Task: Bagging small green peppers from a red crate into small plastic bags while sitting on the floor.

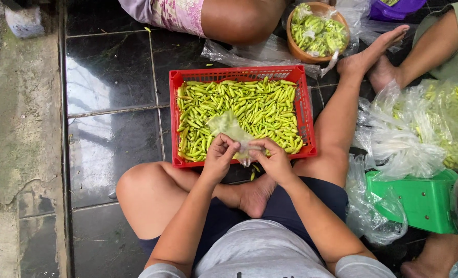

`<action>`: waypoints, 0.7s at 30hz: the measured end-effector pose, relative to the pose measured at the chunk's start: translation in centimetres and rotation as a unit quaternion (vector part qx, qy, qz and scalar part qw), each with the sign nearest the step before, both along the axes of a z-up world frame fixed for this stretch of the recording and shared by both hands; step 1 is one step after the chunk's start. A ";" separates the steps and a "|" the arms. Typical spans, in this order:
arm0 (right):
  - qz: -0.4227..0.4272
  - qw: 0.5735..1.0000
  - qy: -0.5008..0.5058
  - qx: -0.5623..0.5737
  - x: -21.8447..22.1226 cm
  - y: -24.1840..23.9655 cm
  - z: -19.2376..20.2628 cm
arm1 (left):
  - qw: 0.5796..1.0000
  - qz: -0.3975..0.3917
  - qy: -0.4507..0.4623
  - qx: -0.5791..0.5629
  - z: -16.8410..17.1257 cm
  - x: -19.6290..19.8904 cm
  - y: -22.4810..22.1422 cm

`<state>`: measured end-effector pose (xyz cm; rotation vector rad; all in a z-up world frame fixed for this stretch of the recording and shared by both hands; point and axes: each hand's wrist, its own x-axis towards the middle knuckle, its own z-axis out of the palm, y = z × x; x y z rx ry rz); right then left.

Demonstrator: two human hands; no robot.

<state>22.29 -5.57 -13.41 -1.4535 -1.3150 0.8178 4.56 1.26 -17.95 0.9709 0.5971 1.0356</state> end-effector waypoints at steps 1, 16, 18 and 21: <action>-0.001 1.000 0.000 0.002 0.0 -0.1 -1.0 | 1.000 -0.001 0.000 0.002 0.5 0.1 -0.4; 0.008 0.959 0.271 -0.080 -0.6 -0.4 -2.6 | 0.976 -0.020 -0.101 -0.192 -1.4 1.3 -1.4; 0.039 0.993 0.102 -0.051 0.1 -0.3 -2.8 | 0.997 -0.063 0.022 -0.050 -0.8 0.6 -1.2; 0.005 0.978 0.207 -0.027 0.5 -0.9 -4.8 | 0.976 -0.064 0.199 0.066 0.9 -0.3 -0.7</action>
